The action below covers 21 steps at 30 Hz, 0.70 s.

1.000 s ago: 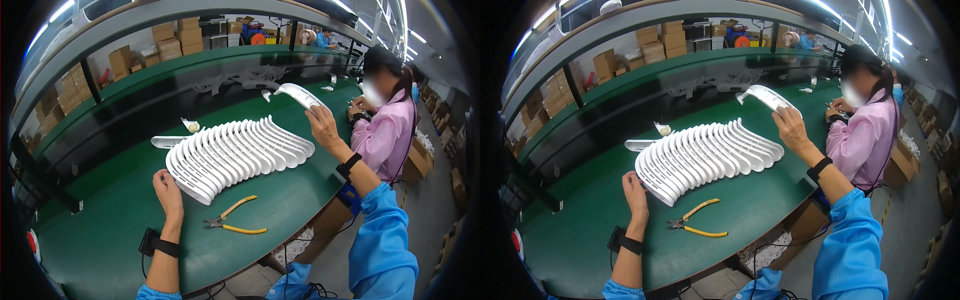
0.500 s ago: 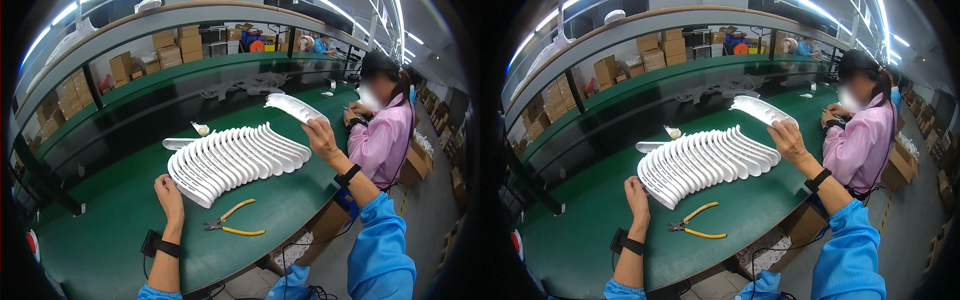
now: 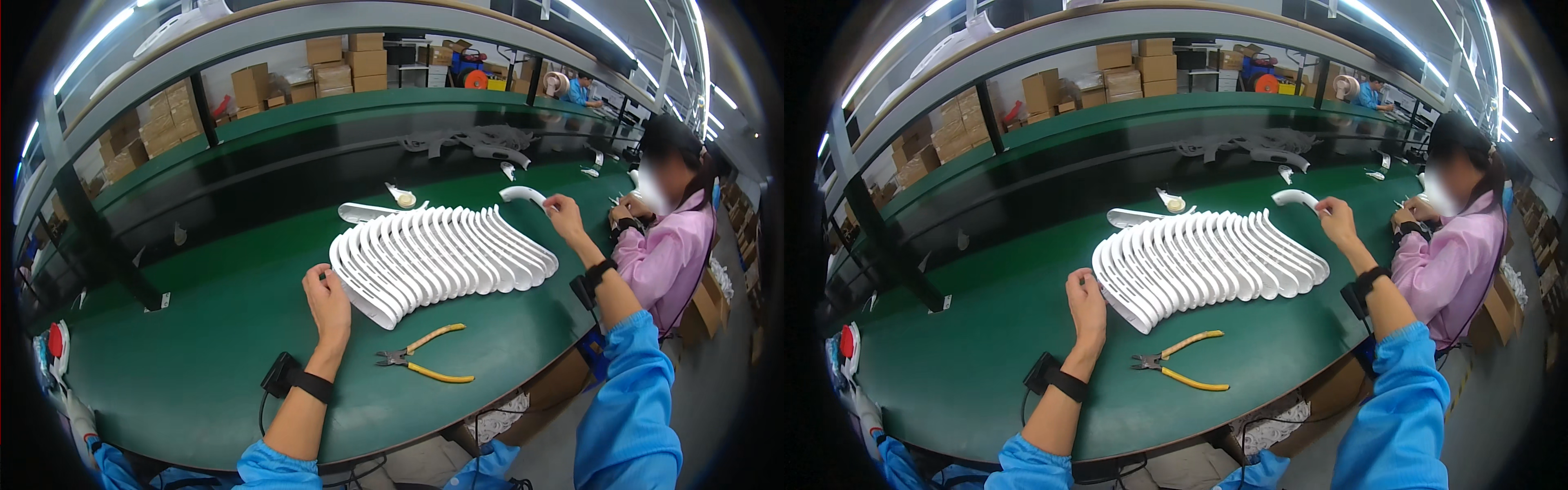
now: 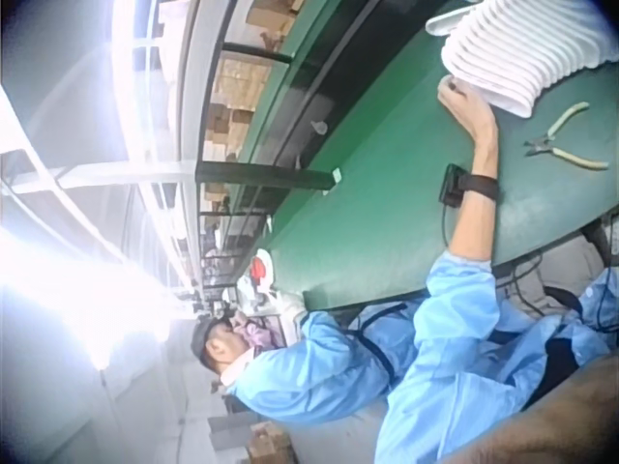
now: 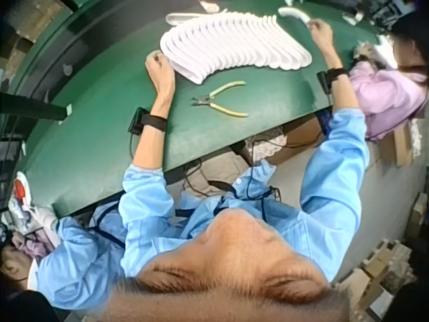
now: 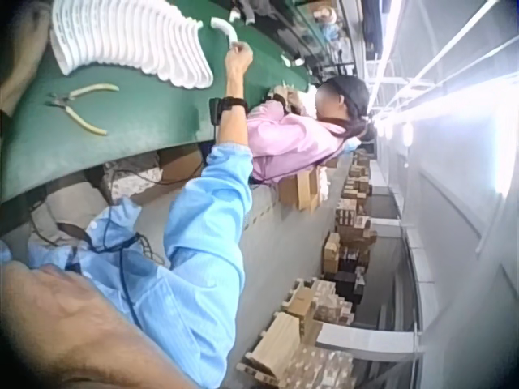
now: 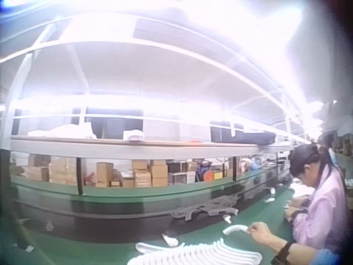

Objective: Trimming and inspecting white plastic parts using a hand tool on an assembly line.

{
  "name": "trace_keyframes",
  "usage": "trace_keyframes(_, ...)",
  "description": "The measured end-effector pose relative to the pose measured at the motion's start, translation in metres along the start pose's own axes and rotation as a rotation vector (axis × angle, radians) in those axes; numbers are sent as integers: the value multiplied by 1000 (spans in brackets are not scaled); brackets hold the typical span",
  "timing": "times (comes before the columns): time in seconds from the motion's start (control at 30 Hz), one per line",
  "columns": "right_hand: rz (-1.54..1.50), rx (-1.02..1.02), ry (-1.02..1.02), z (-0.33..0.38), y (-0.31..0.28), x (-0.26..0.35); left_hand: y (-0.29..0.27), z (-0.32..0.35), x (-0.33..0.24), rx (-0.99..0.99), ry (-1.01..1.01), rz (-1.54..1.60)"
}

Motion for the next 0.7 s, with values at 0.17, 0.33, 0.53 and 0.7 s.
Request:
trace_keyframes(0.17, 227, -286, -664, -17, 40, 77, 0, 1, -5, 19, -34, 11)
trace_keyframes(0.33, 55, -56, -685, -6, 84, 161, -2, 1, -6, -10, -1, -21)
trace_keyframes(0.53, 396, 500, -504, 18, 166, 213, -4, 1, -7, -15, 3, -37)
trace_keyframes(0.7, 522, 487, -606, 12, 203, 221, -2, 0, -4, -44, 10, -31)
Point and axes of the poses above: each hand's wrist, its own z-axis away from the middle knuckle, its own y-axis out of the palm, x = y × z, the point moved 3 cm from there along -z, towards the middle knuckle, and after that the axes turned 5 degrees about y, right-handed, at the moved point
